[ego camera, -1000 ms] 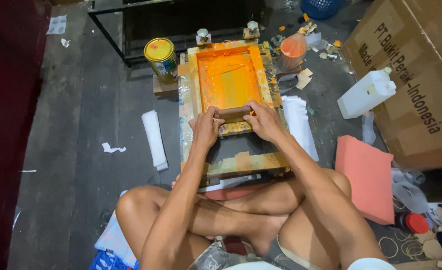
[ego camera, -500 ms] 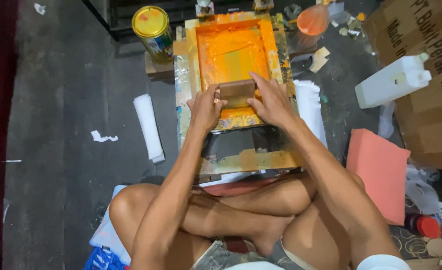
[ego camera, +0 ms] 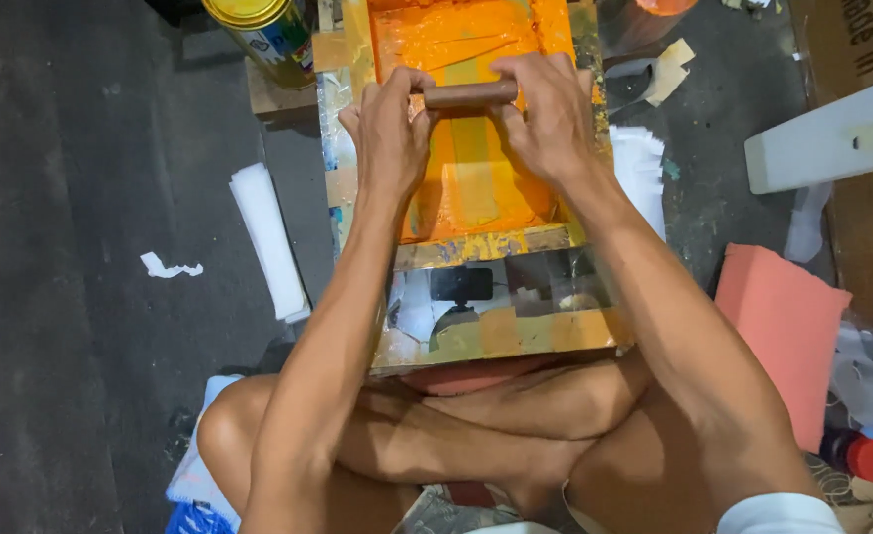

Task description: The person sits on the floor and performs screen printing by placing white rectangular sheets into a wooden frame. They use a squeegee to spread orange ink across the screen mesh, then lift the frame to reveal the printed sheet and place it aside.

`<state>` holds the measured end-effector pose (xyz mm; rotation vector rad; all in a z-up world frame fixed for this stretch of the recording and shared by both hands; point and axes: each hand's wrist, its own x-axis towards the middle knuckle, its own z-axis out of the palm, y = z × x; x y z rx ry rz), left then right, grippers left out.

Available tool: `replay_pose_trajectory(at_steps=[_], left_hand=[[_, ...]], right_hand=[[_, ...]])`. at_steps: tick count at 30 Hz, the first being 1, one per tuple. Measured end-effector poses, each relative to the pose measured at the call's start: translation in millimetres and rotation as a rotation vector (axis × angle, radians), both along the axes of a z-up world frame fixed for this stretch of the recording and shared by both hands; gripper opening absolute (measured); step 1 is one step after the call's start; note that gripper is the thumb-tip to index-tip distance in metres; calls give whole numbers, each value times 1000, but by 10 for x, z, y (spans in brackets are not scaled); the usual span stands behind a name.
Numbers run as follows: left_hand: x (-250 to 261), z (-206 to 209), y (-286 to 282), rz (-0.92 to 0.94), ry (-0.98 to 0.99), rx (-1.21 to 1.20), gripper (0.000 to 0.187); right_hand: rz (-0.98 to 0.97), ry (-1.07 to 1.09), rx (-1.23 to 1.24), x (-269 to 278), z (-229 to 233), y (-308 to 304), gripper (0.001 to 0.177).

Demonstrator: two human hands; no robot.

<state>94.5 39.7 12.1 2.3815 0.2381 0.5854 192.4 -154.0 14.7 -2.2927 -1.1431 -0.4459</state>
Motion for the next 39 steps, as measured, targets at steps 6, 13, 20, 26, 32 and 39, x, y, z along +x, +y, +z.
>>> replay_pose_trajectory(at_steps=[6,13,20,26,32,39], left_hand=[[-42,-124,12,5,17,56,37],[-402,-72,-121,2,133,63,30],[-847,-119,-274,-12,220,70,32],[-1130,-15,-430,-25,289,65,27],[-1315,19,-577,29,295,26,21],[-1343,-127,-649,78,239,-9,21]], right_hand=[[10,-1,-28,49,-175,-24,36],[-25,269,-130,-325,1,-224,33],[-43,331,-170,-840,160,-440,23],[-46,347,-236,-1070,200,-571,19],[-21,386,-229,-1149,154,-609,17],[-47,418,-147,-1335,139,-613,16]])
